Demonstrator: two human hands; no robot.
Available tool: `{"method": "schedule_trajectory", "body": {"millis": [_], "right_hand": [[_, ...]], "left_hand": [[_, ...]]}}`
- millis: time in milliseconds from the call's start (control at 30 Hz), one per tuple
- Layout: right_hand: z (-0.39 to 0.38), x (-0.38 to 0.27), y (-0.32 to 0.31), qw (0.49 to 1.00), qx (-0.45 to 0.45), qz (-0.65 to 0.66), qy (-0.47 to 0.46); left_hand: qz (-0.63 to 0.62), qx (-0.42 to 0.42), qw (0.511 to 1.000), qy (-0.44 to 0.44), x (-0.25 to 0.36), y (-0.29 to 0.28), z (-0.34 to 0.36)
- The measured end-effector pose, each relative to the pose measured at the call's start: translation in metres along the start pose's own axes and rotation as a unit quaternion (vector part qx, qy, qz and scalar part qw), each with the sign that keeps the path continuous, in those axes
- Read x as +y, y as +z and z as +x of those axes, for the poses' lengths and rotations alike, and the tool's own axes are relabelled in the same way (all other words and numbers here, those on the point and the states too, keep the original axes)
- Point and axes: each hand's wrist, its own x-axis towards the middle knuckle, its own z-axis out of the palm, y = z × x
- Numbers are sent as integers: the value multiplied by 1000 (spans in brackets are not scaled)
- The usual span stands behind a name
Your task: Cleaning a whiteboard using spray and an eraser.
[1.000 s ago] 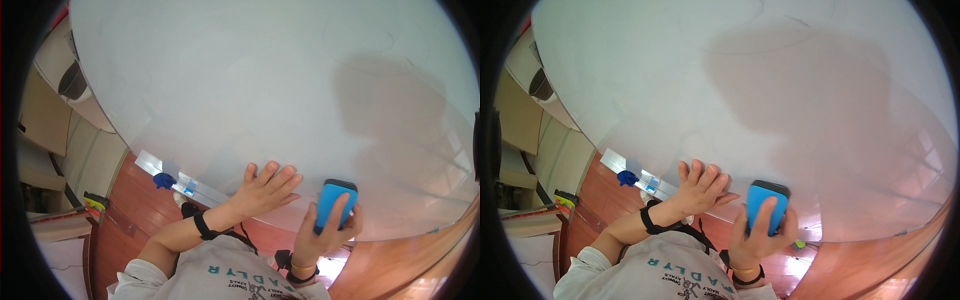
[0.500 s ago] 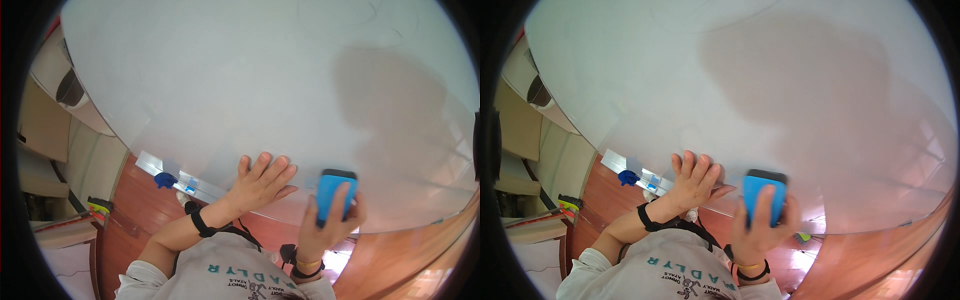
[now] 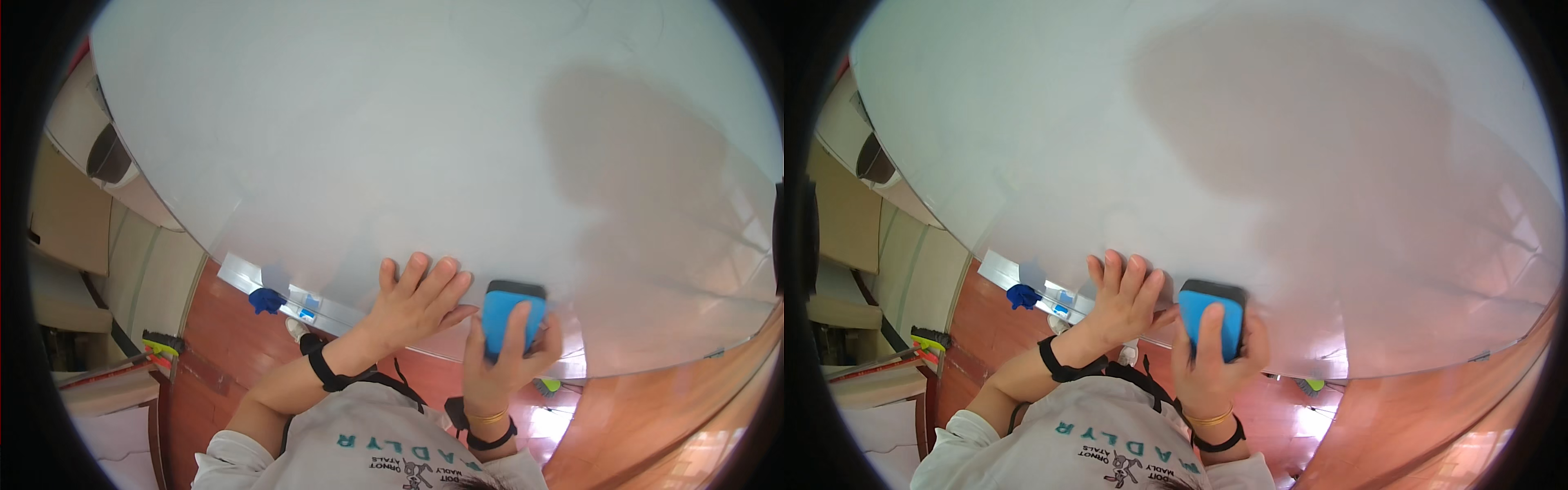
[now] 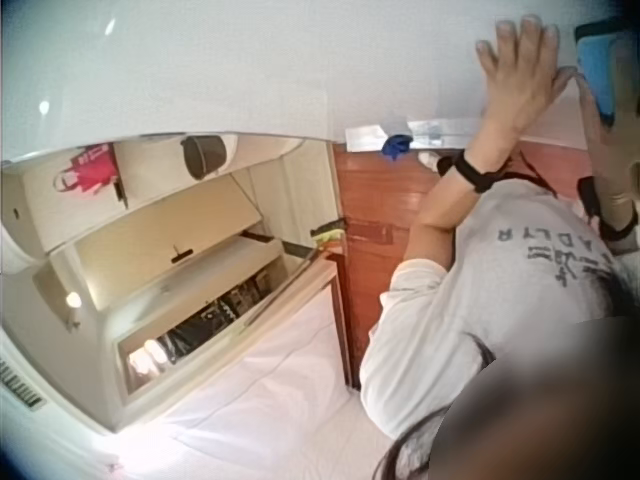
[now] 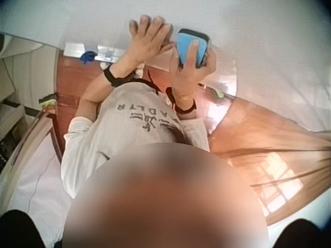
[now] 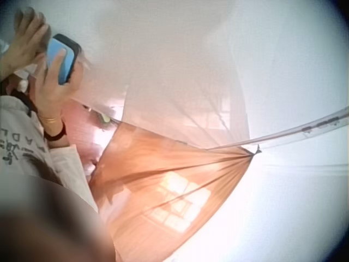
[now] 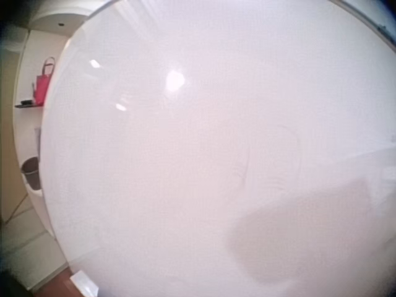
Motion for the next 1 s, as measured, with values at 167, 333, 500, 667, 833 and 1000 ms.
{"method": "schedule_trajectory", "body": {"millis": [167,333,500,667,833,1000], "right_hand": [[19,0,-4,1000,-8,-3,0],[0,9,-1,1000,3,22,3],[24,3,-12,1000,12,-6,7],[19,8,-13,1000,-16,23,12],[29,6,-17,999,20,34,18],[25,10,-17,998,-2,57,6]], "left_hand": [[21,-32,999,-3,0,0,2],[34,-30,997,67,-4,-4,9],[34,-40,997,60,-4,-4,6],[43,-52,996,64,-5,-4,14],[-16,-44,998,-50,8,-5,4],[-24,5,999,43,19,-2,31]]}}
